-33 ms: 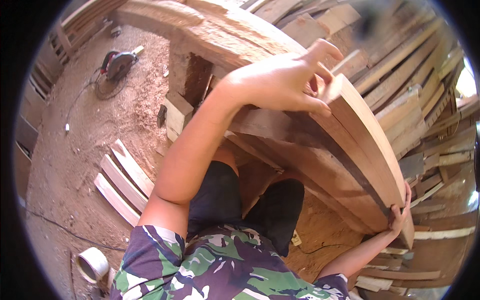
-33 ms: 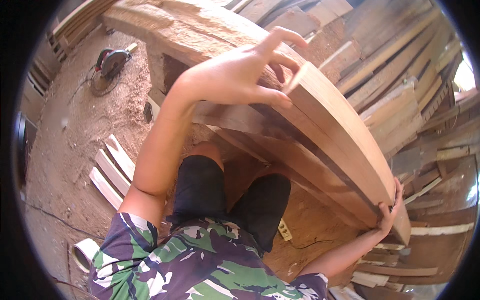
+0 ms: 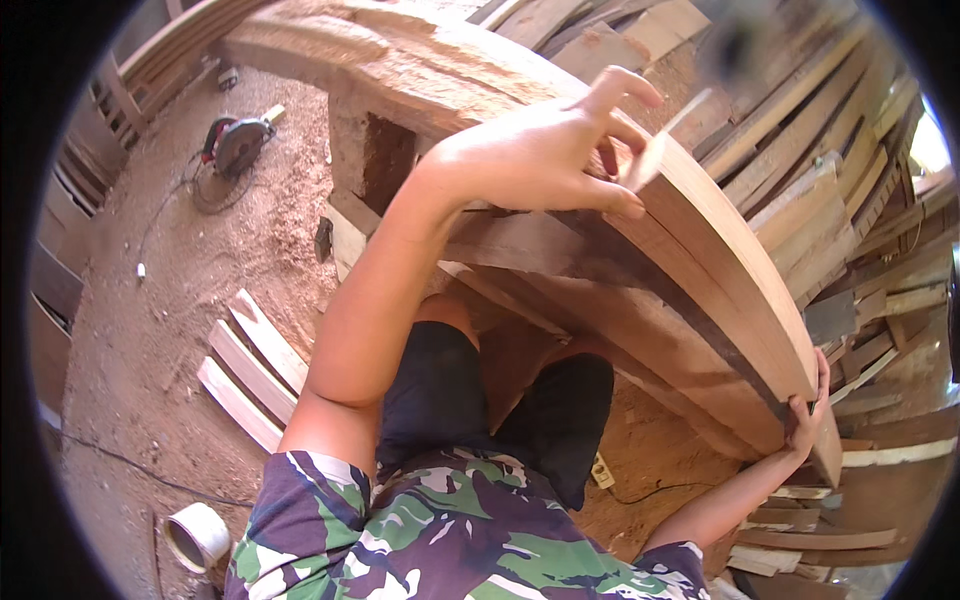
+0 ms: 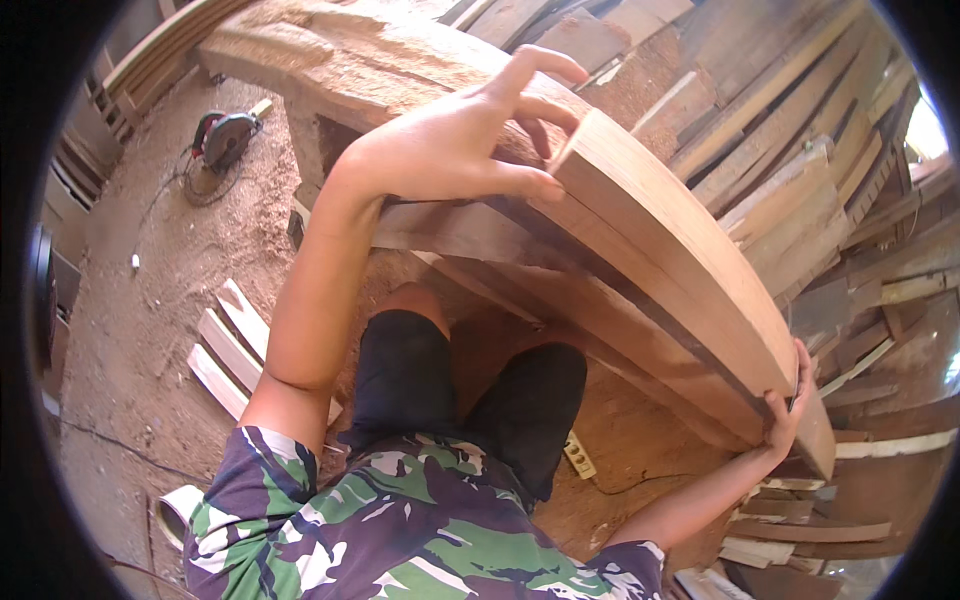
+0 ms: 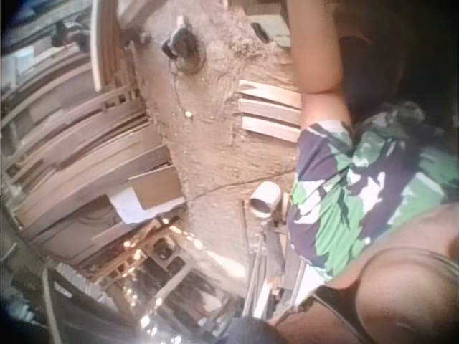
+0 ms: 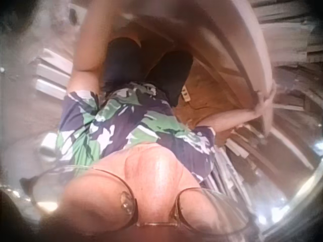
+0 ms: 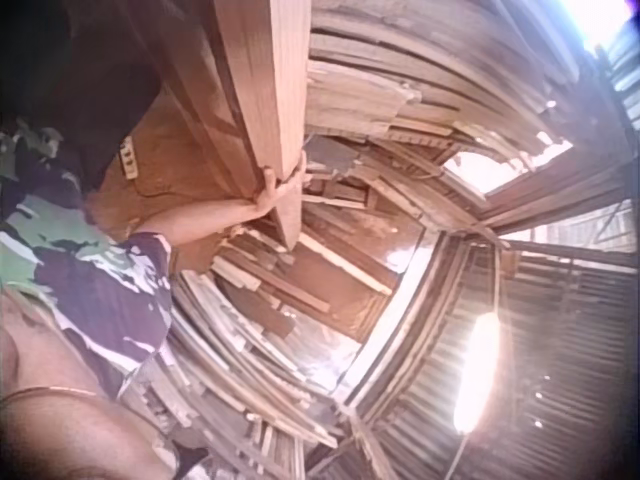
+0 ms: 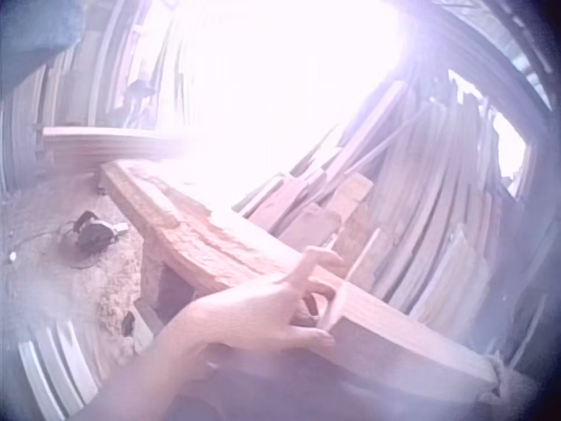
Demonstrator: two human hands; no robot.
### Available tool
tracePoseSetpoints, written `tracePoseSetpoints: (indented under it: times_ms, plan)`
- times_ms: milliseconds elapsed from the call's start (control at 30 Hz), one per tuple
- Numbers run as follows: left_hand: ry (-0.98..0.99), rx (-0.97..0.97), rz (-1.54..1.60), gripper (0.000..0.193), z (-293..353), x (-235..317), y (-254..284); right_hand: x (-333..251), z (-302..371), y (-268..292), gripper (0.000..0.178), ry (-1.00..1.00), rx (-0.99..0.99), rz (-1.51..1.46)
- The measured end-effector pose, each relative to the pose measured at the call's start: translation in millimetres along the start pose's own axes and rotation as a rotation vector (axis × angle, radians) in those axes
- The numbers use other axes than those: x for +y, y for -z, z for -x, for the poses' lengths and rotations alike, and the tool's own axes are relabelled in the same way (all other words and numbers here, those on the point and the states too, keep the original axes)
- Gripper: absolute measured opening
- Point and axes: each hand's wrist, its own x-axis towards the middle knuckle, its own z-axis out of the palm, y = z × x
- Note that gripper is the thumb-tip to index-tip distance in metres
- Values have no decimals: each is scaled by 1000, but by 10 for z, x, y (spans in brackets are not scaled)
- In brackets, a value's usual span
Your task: The person uses a try square and a pen to mark lines on wood pieces. They align the square with the edges of the wood and draw precise lines, then pick up and move several boards to different positions on the workbench.
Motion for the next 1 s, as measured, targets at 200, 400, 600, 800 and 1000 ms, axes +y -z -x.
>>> tracePoseSetpoints:
  times_ms: [200, 400, 600, 800, 1000]
  plan:
    - [130, -63, 72, 95, -58, 117, -15, -99, 46, -33, 122, 59, 0, 143]
    - [198, -106, 103, 101, -74, 149, -5, -90, 4, -21, 110, 112, -29, 129]
    - [171, -65, 58, 98, -66, 229, -60, -22, 5, -20, 93, 112, -45, 3]
    - [166, -33, -86, 106, -97, 228, -96, -62, 36, 8, 97, 83, -66, -11]
    - [158, -25, -65, 111, -108, 235, -74, -11, 20, 16, 106, 145, -85, -68]
